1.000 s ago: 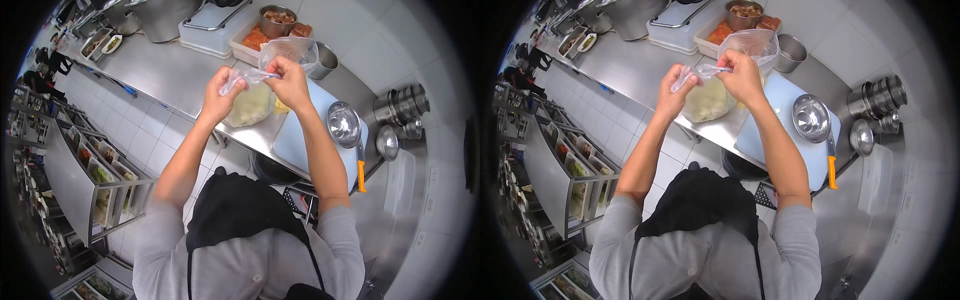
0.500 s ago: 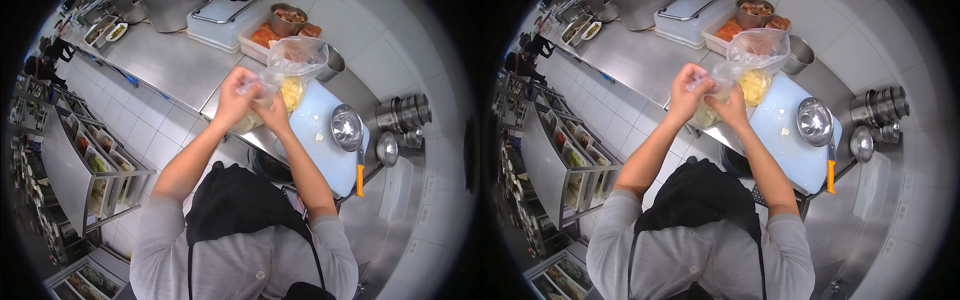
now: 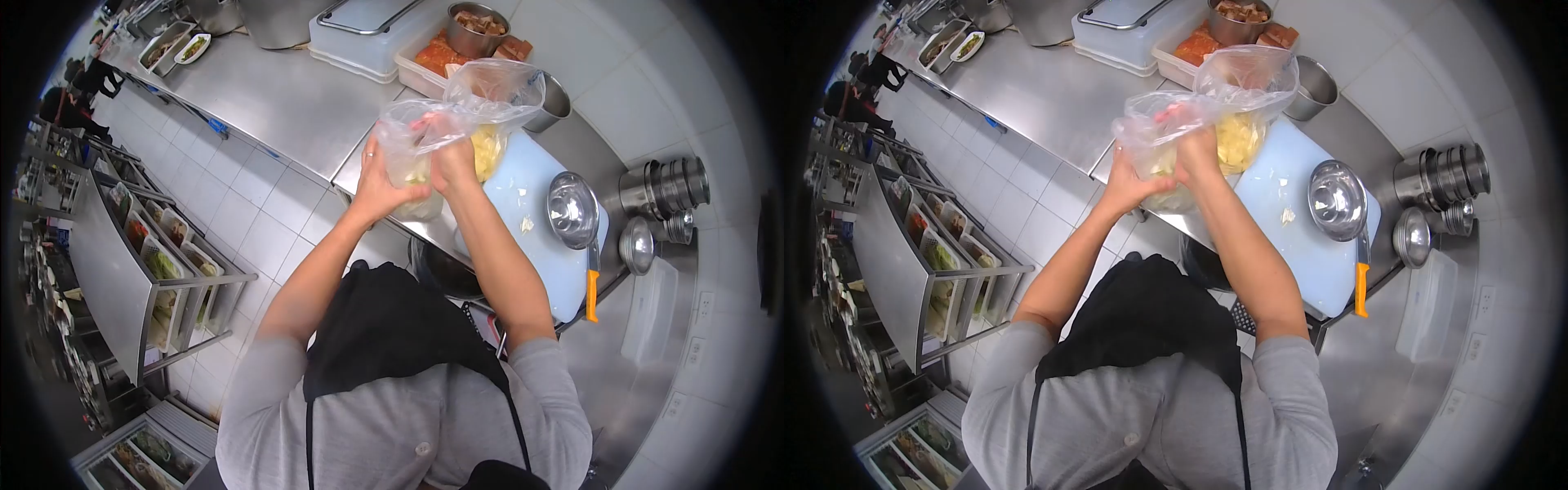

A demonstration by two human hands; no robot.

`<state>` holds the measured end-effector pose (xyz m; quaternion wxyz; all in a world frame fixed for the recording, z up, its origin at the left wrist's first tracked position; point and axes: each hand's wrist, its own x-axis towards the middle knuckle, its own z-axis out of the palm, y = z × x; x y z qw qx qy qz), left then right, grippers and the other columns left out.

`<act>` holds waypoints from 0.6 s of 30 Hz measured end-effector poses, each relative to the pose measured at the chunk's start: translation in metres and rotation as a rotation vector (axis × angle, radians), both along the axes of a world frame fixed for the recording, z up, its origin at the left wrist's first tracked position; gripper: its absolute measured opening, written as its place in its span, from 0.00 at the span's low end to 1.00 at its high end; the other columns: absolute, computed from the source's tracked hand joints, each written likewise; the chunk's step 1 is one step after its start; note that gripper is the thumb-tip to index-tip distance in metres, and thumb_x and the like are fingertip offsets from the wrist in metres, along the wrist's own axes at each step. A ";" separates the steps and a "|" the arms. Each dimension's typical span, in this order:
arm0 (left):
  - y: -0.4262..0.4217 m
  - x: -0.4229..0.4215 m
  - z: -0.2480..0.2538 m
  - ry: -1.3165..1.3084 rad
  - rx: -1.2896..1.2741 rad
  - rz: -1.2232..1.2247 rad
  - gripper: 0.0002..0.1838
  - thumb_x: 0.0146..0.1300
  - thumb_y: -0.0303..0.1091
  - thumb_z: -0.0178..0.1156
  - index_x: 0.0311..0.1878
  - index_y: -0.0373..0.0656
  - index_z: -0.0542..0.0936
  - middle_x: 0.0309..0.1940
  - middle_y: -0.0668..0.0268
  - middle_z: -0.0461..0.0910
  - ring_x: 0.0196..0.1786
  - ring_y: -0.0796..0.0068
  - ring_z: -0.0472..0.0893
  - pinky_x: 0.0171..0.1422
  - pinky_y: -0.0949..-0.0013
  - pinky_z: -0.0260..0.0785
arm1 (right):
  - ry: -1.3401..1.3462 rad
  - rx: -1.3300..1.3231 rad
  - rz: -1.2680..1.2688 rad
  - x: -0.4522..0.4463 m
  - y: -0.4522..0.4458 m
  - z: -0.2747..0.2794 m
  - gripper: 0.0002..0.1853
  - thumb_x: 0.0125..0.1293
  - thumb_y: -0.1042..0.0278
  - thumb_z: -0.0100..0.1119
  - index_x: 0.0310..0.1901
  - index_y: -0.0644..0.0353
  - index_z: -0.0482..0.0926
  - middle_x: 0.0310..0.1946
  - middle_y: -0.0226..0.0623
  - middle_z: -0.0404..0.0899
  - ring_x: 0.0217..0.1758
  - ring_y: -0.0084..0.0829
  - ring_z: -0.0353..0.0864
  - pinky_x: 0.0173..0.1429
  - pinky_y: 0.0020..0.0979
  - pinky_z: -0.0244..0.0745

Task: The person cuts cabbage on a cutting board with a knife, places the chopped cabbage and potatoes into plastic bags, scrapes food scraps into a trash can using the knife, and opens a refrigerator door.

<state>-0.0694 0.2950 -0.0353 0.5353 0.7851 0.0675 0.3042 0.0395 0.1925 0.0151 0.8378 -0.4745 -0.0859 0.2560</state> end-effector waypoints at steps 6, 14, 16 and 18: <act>0.002 0.016 0.021 -0.022 -0.436 0.254 0.16 0.73 0.42 0.62 0.51 0.37 0.81 0.48 0.58 0.81 0.52 0.66 0.79 0.58 0.64 0.71 | -0.369 -0.246 0.155 0.000 -0.019 0.001 0.24 0.64 0.67 0.68 0.60 0.61 0.76 0.56 0.42 0.80 0.63 0.36 0.77 0.68 0.42 0.71; 0.000 0.035 0.031 -0.065 -0.390 0.258 0.12 0.76 0.37 0.58 0.45 0.36 0.81 0.36 0.61 0.84 0.39 0.69 0.80 0.46 0.66 0.71 | -0.946 -0.748 0.286 -0.019 -0.037 -0.032 0.68 0.38 0.52 0.82 0.81 0.56 0.49 0.80 0.57 0.44 0.85 0.55 0.42 0.85 0.49 0.44; -0.011 0.035 0.031 0.017 -0.199 0.080 0.09 0.70 0.33 0.60 0.44 0.36 0.81 0.36 0.61 0.83 0.40 0.69 0.79 0.47 0.63 0.71 | -1.024 -0.809 0.264 -0.016 -0.031 -0.040 0.66 0.36 0.49 0.83 0.79 0.56 0.55 0.80 0.56 0.46 0.84 0.58 0.42 0.84 0.51 0.44; -0.017 0.032 0.035 0.051 0.080 -0.059 0.10 0.62 0.27 0.60 0.45 0.36 0.81 0.41 0.57 0.82 0.45 0.61 0.79 0.52 0.59 0.70 | -1.187 -0.770 0.226 -0.007 -0.032 -0.066 0.59 0.47 0.50 0.79 0.78 0.58 0.56 0.79 0.55 0.52 0.83 0.57 0.46 0.83 0.51 0.47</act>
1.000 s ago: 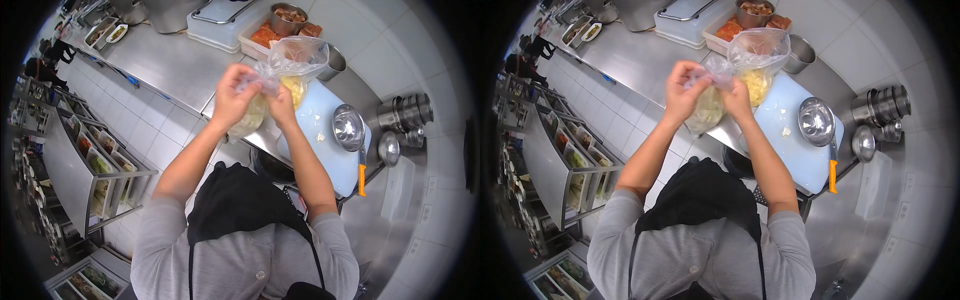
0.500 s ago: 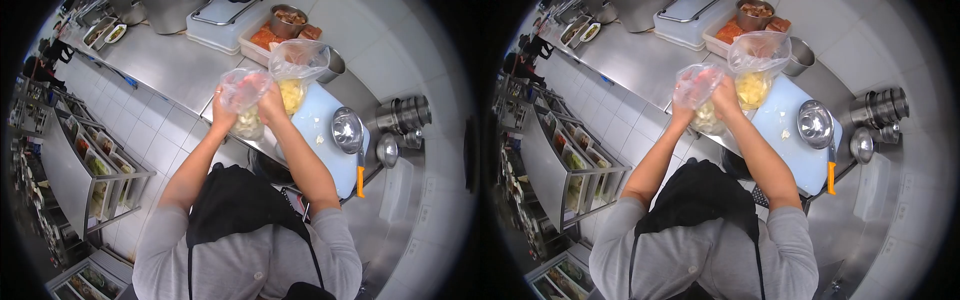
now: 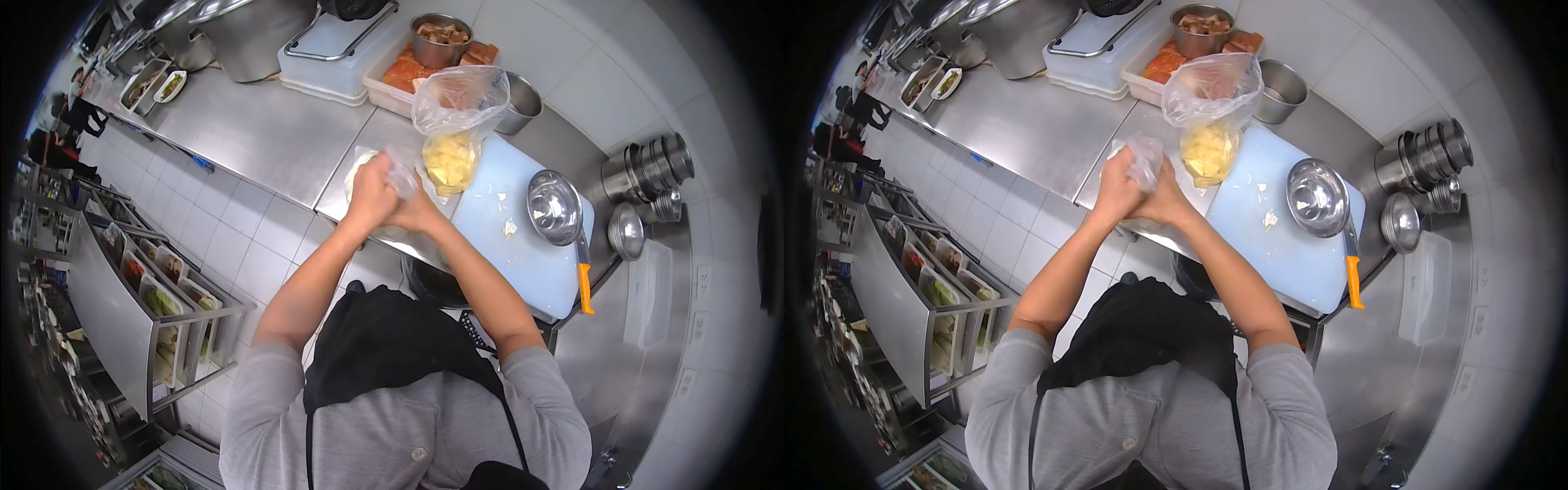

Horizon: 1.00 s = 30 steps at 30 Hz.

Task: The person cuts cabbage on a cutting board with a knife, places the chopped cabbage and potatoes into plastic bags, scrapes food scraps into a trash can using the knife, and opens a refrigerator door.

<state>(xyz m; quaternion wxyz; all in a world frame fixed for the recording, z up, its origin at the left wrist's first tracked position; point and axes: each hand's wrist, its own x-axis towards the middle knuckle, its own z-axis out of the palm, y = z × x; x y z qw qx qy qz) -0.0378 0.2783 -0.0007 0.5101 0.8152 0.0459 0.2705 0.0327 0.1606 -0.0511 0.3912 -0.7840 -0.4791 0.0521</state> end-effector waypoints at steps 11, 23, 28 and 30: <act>0.008 -0.013 -0.007 -0.054 0.164 0.154 0.39 0.55 0.40 0.73 0.70 0.38 0.73 0.68 0.44 0.68 0.70 0.43 0.66 0.74 0.49 0.60 | 0.751 0.451 -0.533 0.027 -0.007 -0.018 0.26 0.72 0.62 0.59 0.67 0.63 0.69 0.58 0.46 0.76 0.57 0.38 0.79 0.59 0.38 0.77; -0.018 -0.009 -0.013 0.130 0.529 0.063 0.49 0.53 0.53 0.72 0.75 0.39 0.67 0.76 0.46 0.62 0.77 0.41 0.60 0.79 0.47 0.55 | 0.399 0.506 -0.599 0.017 -0.017 -0.028 0.18 0.65 0.69 0.64 0.55 0.65 0.81 0.50 0.43 0.85 0.53 0.38 0.84 0.60 0.36 0.76; 0.000 0.001 -0.038 0.141 0.418 -0.010 0.32 0.58 0.49 0.69 0.62 0.38 0.81 0.66 0.50 0.77 0.69 0.45 0.71 0.76 0.47 0.58 | 0.196 0.362 -0.447 0.017 -0.020 -0.022 0.19 0.62 0.70 0.66 0.55 0.63 0.81 0.51 0.41 0.84 0.55 0.37 0.83 0.61 0.35 0.75; -0.004 0.001 -0.036 0.102 0.406 -0.004 0.29 0.58 0.49 0.69 0.58 0.38 0.83 0.64 0.51 0.79 0.68 0.46 0.73 0.74 0.48 0.60 | 0.248 0.385 -0.377 0.021 -0.020 -0.026 0.19 0.62 0.71 0.66 0.55 0.63 0.81 0.52 0.40 0.84 0.55 0.36 0.82 0.62 0.34 0.75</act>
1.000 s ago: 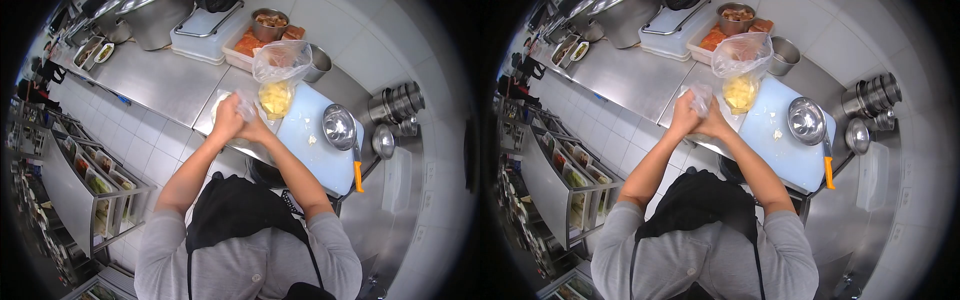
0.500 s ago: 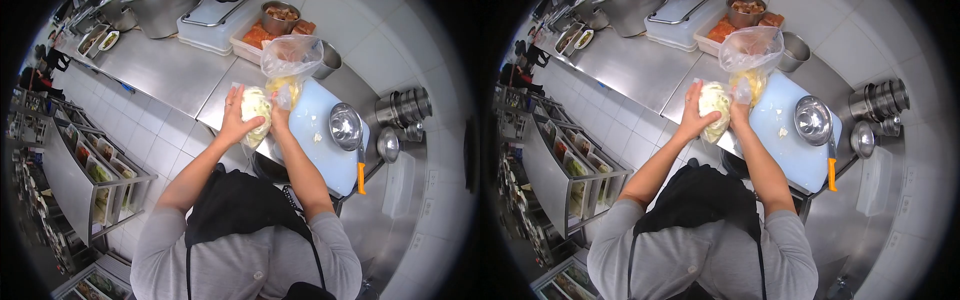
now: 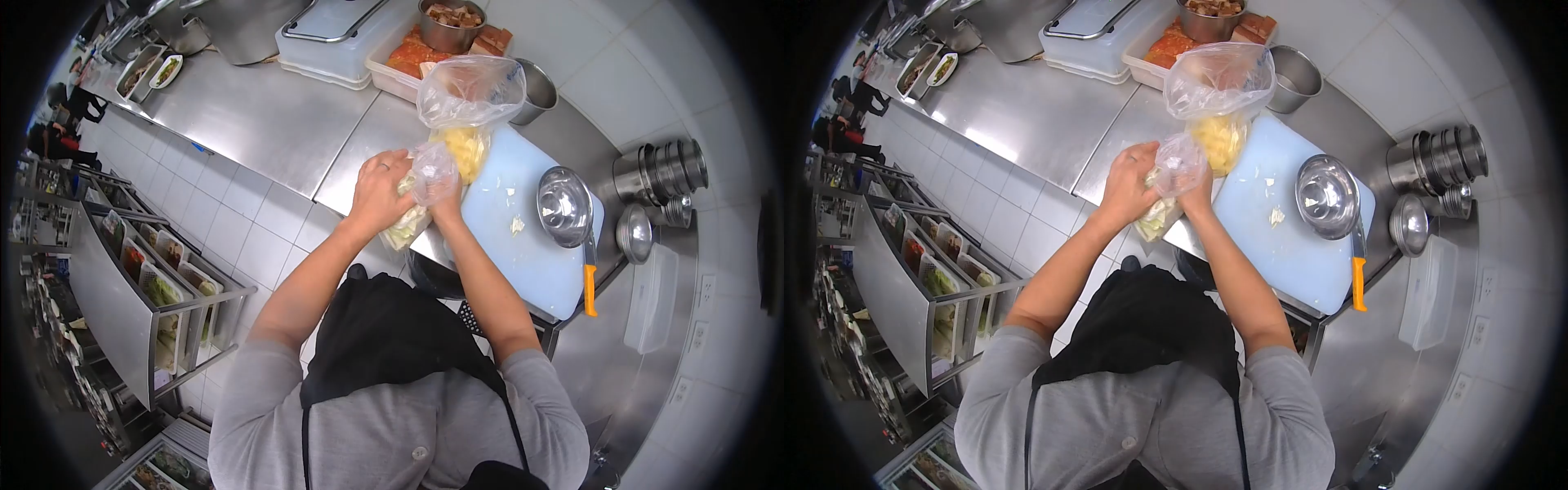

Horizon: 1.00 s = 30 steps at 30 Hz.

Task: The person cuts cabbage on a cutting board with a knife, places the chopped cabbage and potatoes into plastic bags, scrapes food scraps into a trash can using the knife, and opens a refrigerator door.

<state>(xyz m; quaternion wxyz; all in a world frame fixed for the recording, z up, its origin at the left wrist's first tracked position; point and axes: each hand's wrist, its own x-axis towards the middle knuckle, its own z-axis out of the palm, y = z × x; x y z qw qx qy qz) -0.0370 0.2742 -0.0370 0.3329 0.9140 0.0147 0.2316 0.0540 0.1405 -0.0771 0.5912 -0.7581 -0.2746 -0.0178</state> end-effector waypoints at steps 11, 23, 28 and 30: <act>-0.001 0.001 -0.013 -0.118 -0.069 0.066 0.17 0.63 0.41 0.65 0.51 0.41 0.87 0.60 0.56 0.82 0.63 0.51 0.77 0.70 0.53 0.66 | 0.040 -0.112 0.132 0.013 0.001 -0.018 0.18 0.59 0.64 0.70 0.50 0.60 0.84 0.50 0.45 0.85 0.55 0.43 0.84 0.60 0.39 0.77; -0.013 0.112 0.097 0.392 -1.207 0.327 0.30 0.69 0.39 0.62 0.70 0.37 0.67 0.38 0.61 0.77 0.40 0.69 0.80 0.44 0.59 0.79 | -0.152 -0.334 -0.192 -0.010 -0.066 0.049 0.13 0.76 0.62 0.57 0.50 0.65 0.81 0.43 0.37 0.83 0.46 0.32 0.81 0.53 0.37 0.76; -0.006 0.153 0.066 0.015 -1.904 0.121 0.19 0.74 0.26 0.49 0.65 0.32 0.71 0.41 0.55 0.77 0.34 0.64 0.79 0.42 0.54 0.82 | 0.432 0.235 -0.362 -0.020 -0.119 0.080 0.21 0.78 0.48 0.56 0.43 0.61 0.81 0.35 0.29 0.77 0.39 0.28 0.75 0.44 0.35 0.74; 0.000 0.140 0.074 -0.065 -2.043 0.102 0.16 0.75 0.23 0.46 0.62 0.31 0.73 0.39 0.57 0.76 0.30 0.66 0.78 0.39 0.57 0.81 | 0.629 0.251 -0.459 0.000 -0.162 0.040 0.24 0.78 0.43 0.55 0.46 0.61 0.81 0.41 0.35 0.81 0.42 0.28 0.80 0.49 0.32 0.77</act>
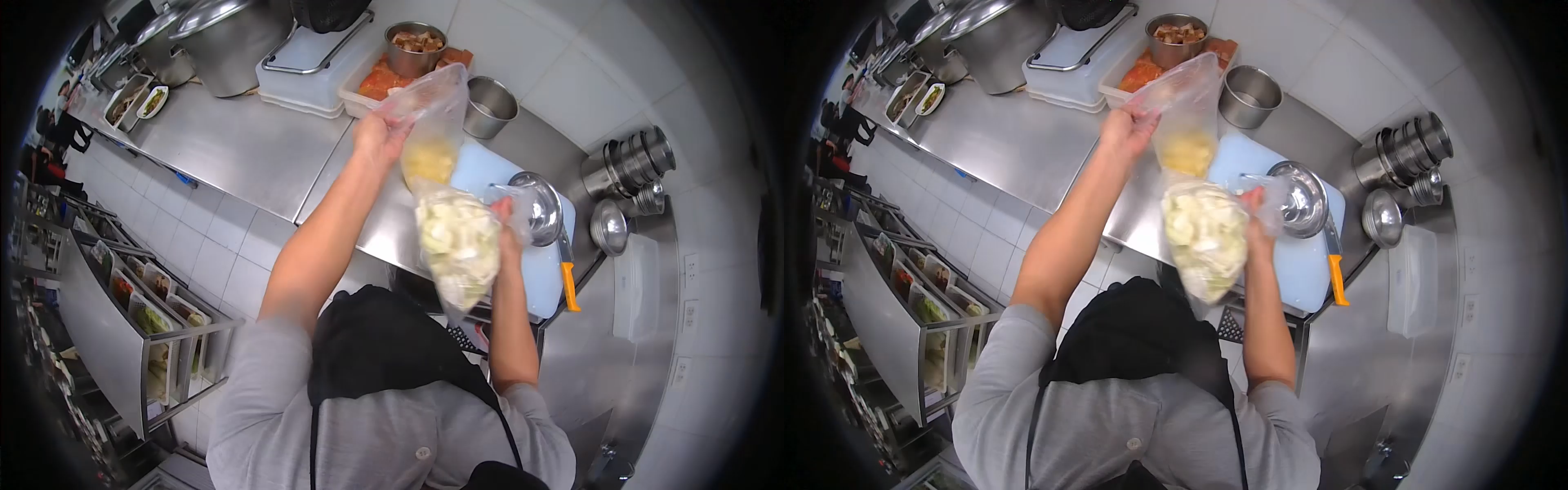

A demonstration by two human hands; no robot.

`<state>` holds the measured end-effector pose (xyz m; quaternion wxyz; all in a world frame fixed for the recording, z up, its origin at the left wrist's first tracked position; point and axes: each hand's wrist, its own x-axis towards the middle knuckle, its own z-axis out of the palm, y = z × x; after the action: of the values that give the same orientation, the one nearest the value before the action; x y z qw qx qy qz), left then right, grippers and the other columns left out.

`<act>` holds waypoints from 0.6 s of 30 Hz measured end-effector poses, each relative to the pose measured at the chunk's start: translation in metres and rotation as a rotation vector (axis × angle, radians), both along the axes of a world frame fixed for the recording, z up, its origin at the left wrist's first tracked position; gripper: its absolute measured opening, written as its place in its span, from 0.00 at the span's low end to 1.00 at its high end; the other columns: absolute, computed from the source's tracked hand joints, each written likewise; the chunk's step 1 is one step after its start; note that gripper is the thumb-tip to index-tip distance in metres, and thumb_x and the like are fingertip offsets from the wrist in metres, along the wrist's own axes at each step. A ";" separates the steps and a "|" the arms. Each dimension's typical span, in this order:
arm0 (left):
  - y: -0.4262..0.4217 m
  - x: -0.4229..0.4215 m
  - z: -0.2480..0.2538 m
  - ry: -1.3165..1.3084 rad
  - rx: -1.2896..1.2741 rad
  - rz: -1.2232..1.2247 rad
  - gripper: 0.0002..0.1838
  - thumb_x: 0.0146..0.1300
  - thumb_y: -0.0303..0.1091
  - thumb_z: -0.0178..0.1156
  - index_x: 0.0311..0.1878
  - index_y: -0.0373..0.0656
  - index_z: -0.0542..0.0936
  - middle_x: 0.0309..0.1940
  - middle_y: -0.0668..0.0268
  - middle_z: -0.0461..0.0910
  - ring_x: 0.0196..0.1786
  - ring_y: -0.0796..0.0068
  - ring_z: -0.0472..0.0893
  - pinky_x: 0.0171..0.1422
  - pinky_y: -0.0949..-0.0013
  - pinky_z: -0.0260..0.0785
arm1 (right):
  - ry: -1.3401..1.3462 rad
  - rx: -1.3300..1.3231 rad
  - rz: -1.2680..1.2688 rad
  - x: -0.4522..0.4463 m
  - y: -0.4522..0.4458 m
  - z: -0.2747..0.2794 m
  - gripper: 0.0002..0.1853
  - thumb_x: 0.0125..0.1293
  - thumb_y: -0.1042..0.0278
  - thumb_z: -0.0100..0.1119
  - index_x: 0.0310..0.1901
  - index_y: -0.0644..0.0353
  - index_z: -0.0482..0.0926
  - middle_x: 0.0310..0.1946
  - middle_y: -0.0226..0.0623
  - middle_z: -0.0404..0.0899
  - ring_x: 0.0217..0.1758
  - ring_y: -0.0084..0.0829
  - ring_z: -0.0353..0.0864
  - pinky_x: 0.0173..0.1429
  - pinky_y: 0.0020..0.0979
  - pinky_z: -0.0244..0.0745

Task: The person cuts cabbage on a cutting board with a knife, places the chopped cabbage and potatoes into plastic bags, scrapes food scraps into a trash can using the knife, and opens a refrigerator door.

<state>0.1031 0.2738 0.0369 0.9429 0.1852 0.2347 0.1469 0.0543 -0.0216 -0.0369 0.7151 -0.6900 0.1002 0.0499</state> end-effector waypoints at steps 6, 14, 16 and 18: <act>0.054 -0.061 0.035 -0.236 0.332 -0.389 0.14 0.77 0.29 0.49 0.56 0.32 0.78 0.23 0.76 0.69 0.21 0.82 0.67 0.25 0.72 0.66 | 0.458 0.509 0.027 -0.044 -0.022 0.054 0.33 0.75 0.38 0.55 0.56 0.68 0.79 0.52 0.47 0.85 0.53 0.40 0.87 0.60 0.39 0.83; 0.074 -0.129 0.070 0.390 1.339 -0.337 0.19 0.76 0.46 0.57 0.53 0.40 0.87 0.20 0.79 0.66 0.20 0.86 0.63 0.19 0.76 0.58 | 0.550 0.876 0.316 -0.058 0.013 0.093 0.31 0.76 0.40 0.52 0.53 0.69 0.81 0.48 0.48 0.86 0.48 0.44 0.88 0.54 0.44 0.85; 0.064 -0.148 0.071 0.378 1.309 -0.379 0.20 0.76 0.47 0.57 0.54 0.40 0.87 0.19 0.79 0.66 0.20 0.86 0.64 0.19 0.75 0.60 | 0.582 0.970 0.398 -0.068 0.034 0.126 0.29 0.76 0.41 0.53 0.51 0.66 0.82 0.45 0.46 0.87 0.46 0.41 0.89 0.52 0.44 0.86; 0.052 -0.165 0.069 0.311 1.262 -0.434 0.21 0.77 0.47 0.56 0.56 0.40 0.87 0.18 0.78 0.65 0.20 0.86 0.64 0.18 0.74 0.61 | 0.581 1.156 0.538 -0.078 0.056 0.159 0.27 0.75 0.41 0.55 0.48 0.64 0.83 0.43 0.44 0.88 0.44 0.39 0.89 0.50 0.43 0.86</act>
<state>-0.0614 0.3257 0.1064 0.6178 0.7610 0.1946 0.0351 -0.0234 0.0348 0.1218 0.8745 -0.1584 0.0705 0.4529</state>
